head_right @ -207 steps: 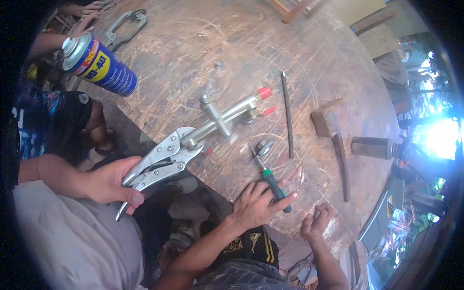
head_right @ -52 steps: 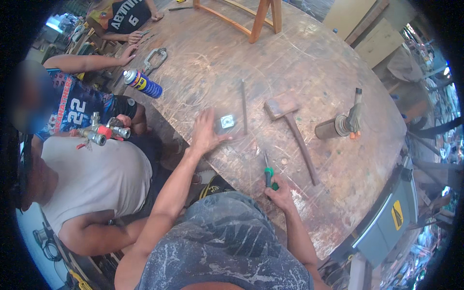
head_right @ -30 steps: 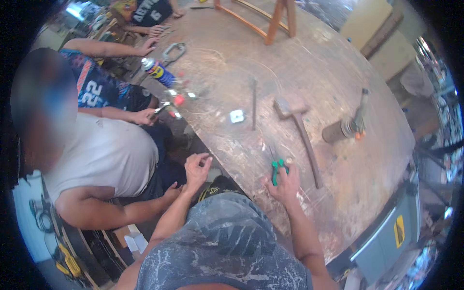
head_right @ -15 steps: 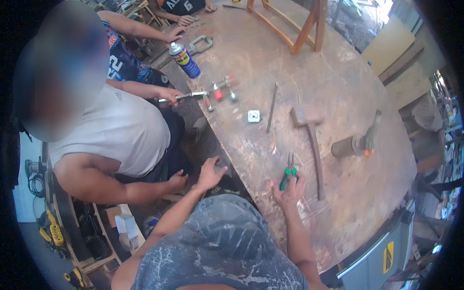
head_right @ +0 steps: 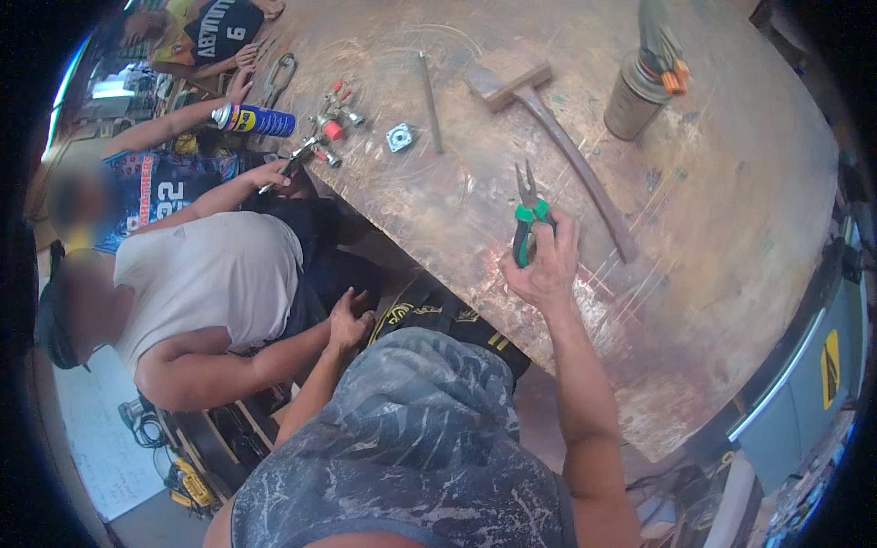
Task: Repairing or assembling a metal mechanical valve component using various hand tools on a workbench.
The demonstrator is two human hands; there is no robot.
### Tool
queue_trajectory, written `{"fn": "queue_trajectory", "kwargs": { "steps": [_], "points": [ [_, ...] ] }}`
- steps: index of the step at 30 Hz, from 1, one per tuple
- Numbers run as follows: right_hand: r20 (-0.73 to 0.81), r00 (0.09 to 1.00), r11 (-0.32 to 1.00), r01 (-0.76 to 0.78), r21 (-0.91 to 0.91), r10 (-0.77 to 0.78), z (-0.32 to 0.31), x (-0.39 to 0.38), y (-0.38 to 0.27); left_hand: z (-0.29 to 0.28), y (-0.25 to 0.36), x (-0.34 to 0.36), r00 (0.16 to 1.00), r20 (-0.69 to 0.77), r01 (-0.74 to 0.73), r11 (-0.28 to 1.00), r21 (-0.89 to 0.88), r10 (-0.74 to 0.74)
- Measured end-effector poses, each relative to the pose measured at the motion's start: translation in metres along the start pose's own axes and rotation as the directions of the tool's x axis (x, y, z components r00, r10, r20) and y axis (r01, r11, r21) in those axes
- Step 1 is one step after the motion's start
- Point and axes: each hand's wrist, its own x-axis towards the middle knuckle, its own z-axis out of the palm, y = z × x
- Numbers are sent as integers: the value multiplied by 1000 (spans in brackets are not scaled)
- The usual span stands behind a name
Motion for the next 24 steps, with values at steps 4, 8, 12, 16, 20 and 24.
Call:
{"fn": "queue_trajectory", "kwargs": {
  "steps": [4,8,12,16,20,24],
  "points": [
    [-30,1000,1000,0,29,1,-3,2,1,-12,6,4,997,70,21,999,37,-23],
    [-39,999,998,1,57,1,-4,4,1,-17,23,9,996,82,26,999,-38,-23],
    [-27,1000,998,1,58,1,-4,5,1,-17,37,17,997,74,-28,998,-51,32],
    [-31,1000,999,-1,51,3,-4,5,2,-18,42,22,993,113,-29,996,-86,38],
    [-6,1000,999,-4,54,4,-3,5,3,-18,41,23,988,153,-19,998,-56,27],
    [19,1000,998,-21,66,20,-3,6,2,-15,35,20,986,164,6,1000,-14,-3]
  ]
}}
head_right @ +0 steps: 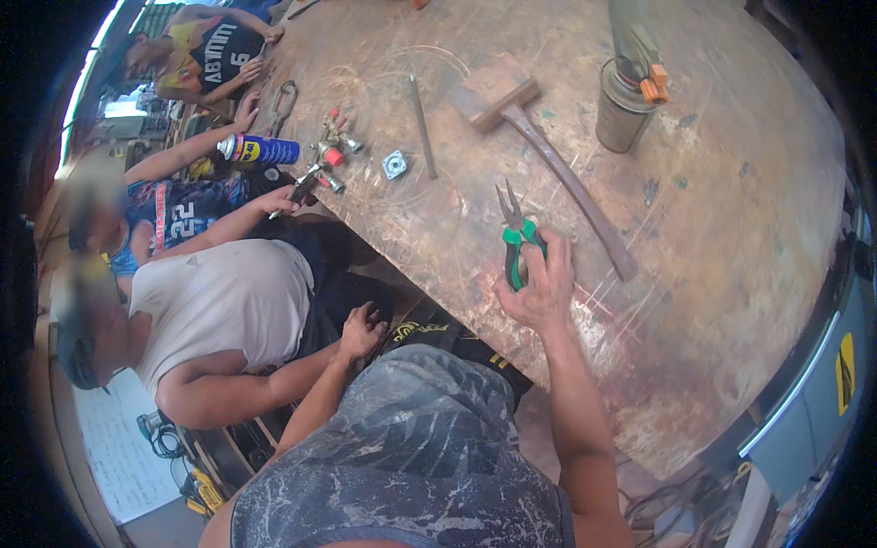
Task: Repairing or assembling a metal mechanical valve component using various hand tools on a workbench.
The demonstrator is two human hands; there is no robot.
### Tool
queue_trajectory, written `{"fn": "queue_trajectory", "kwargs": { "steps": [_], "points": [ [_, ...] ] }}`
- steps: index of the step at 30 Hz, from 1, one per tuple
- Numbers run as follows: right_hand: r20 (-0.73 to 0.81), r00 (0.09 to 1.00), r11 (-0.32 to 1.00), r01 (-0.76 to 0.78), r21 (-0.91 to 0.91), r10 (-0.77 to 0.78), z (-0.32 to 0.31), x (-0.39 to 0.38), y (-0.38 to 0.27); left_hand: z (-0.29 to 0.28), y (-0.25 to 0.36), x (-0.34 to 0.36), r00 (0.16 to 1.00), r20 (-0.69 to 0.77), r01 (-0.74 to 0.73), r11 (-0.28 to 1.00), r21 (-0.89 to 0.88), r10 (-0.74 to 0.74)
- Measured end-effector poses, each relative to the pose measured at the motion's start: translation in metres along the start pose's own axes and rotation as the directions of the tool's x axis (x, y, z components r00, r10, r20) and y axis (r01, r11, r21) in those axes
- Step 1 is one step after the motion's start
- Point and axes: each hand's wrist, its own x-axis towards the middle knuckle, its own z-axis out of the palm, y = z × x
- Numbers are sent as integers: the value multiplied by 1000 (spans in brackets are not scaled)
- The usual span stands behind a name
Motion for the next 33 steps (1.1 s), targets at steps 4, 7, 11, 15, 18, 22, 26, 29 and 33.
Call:
{"fn": "queue_trajectory", "kwargs": {
  "steps": [4,7,11,15,18,22,26,29,33],
  "points": [
    [-2,999,999,33,-4,-33,0,2,0,3,-7,-1,1000,6,-13,997,70,13],
    [-6,999,999,38,3,-38,-1,2,-1,6,-9,0,1000,15,-22,997,67,21],
    [-1,1000,1000,22,5,-22,-2,1,-2,7,-5,-1,997,-16,-69,980,188,73],
    [1,1000,1000,15,5,-15,-2,1,-1,3,5,-8,1000,0,17,1000,-23,-17],
    [-6,1000,1000,18,7,-18,-2,1,0,0,13,-12,1000,-5,-24,997,69,24],
    [3,1000,1000,17,12,-17,-2,2,-2,-1,17,-15,1000,-11,-14,999,42,15],
    [1,1000,1000,28,13,-28,-1,3,-4,1,15,-13,1000,-6,5,999,37,-5],
    [2,999,999,33,-5,-33,-1,3,-5,5,11,-12,1000,-1,-2,1000,-13,2],
    [14,1000,1000,18,-22,-18,0,2,-4,14,6,-8,1000,-5,22,994,-105,-23]
  ]
}}
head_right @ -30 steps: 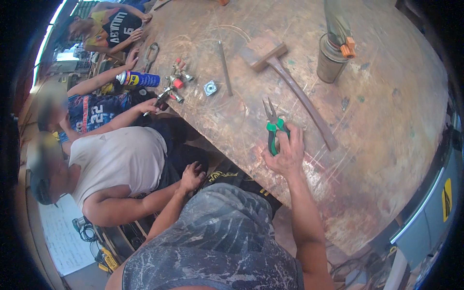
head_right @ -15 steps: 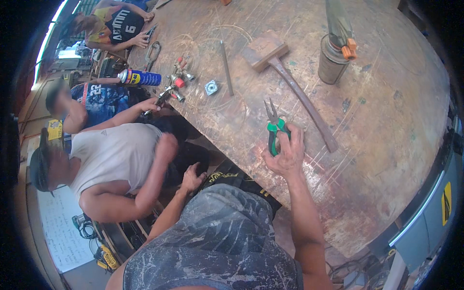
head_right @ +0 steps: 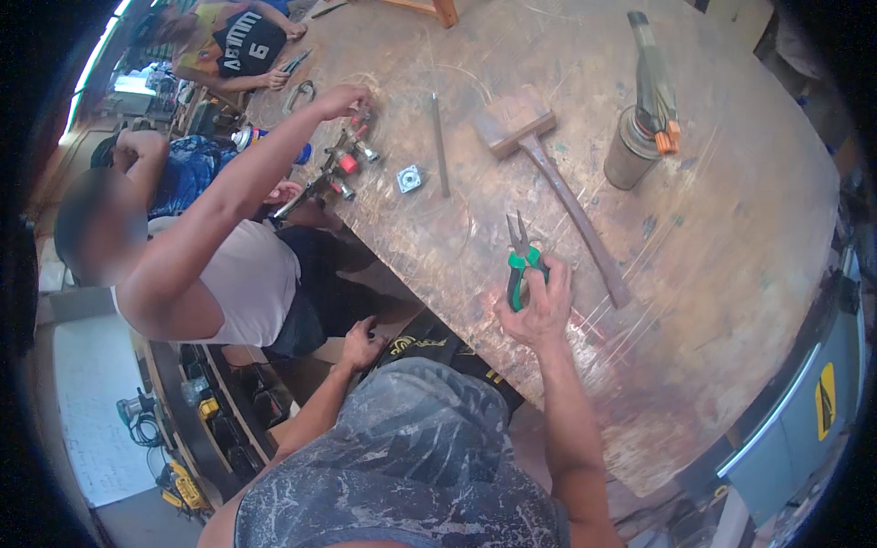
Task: Repairing or assembling a metal mechanical valve component using various hand tools on a workbench.
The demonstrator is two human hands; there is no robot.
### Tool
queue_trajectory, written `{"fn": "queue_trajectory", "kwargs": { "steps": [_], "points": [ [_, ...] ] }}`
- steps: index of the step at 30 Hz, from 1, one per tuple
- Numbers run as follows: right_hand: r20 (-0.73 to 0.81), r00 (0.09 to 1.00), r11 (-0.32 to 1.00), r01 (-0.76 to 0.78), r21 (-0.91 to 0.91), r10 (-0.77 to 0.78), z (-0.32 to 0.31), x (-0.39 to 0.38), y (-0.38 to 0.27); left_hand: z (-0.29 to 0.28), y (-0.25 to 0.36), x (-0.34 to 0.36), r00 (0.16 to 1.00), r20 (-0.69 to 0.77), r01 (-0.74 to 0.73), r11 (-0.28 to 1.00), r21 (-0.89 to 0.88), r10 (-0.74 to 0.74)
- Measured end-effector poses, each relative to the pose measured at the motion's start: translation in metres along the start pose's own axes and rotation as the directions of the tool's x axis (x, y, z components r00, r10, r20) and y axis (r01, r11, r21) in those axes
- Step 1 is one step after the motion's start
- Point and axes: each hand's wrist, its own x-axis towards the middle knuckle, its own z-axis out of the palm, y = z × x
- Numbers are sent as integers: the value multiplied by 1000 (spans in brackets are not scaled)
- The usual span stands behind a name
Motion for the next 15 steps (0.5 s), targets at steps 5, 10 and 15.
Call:
{"fn": "queue_trajectory", "kwargs": {
  "steps": [5,10,15],
  "points": [
    [25,999,999,22,-45,-21,0,-2,-3,8,-7,7,1000,-14,-4,999,34,4],
    [48,998,996,35,-83,-32,0,-2,-6,15,-12,6,999,-12,41,997,-72,-42],
    [51,999,996,19,-90,-14,2,-2,-6,26,-23,-1,990,16,139,986,-87,-138]
  ]
}}
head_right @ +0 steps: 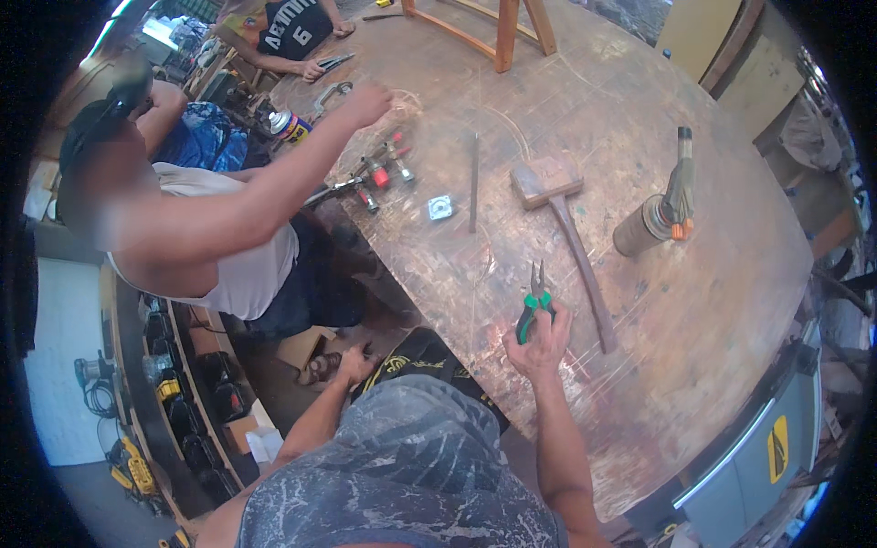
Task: Repairing or assembling a metal mechanical valve component using various hand tools on a workbench.
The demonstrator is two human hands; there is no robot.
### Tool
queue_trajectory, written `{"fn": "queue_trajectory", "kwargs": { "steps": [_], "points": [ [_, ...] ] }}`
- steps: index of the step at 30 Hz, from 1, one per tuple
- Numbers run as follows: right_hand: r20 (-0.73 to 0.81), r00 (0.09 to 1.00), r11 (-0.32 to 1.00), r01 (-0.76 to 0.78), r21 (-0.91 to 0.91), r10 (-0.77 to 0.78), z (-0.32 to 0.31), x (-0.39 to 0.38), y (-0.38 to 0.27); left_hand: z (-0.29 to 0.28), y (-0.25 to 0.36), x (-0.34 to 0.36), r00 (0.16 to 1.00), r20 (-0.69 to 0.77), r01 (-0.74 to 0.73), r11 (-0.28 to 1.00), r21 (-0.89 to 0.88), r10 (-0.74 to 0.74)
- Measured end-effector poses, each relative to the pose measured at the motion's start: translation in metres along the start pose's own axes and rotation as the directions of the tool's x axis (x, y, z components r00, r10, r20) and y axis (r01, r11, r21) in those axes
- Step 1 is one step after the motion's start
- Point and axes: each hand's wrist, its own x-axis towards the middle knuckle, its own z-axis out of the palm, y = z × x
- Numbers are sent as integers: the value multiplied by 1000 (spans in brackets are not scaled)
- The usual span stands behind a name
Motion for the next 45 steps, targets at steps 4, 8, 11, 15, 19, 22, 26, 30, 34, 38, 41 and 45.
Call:
{"fn": "queue_trajectory", "kwargs": {
  "steps": [4,8,11,15,19,22,26,30,34,38,41,45],
  "points": [
    [-2,1000,999,28,-26,-28,1,0,-2,11,-13,-3,997,31,65,998,-21,-65],
    [-11,1000,999,20,-39,-21,2,0,-4,20,-18,-2,995,15,100,995,-12,-100],
    [-2,999,998,33,-61,-33,2,1,-5,26,-19,0,996,23,93,993,-66,-92],
    [22,1000,997,23,-80,-22,3,-2,-2,33,-19,4,996,35,85,992,-92,-82],
    [46,998,995,50,-87,-46,5,-7,1,38,-15,8,993,39,119,979,-165,-114],
    [15,998,995,60,-82,-59,9,-7,1,35,-8,16,992,-12,116,952,-284,-124],
    [91,994,980,74,-185,-58,9,-5,-1,29,5,38,997,-25,55,916,-397,-71],
    [135,991,958,54,-280,-16,10,-6,-5,25,9,62,999,-1,38,905,-424,-43],
    [129,991,958,57,-281,-21,14,-4,-10,25,2,85,999,32,29,890,-455,-17],
    [141,990,939,50,-340,-2,16,-1,-16,22,-3,103,999,18,-31,891,-452,44],
    [162,986,942,12,-336,45,15,2,-20,11,-1,115,995,25,-73,881,-468,96],
    [179,983,939,16,-343,49,16,2,-26,-8,9,126,991,6,-106,825,-555,131]
  ]
}}
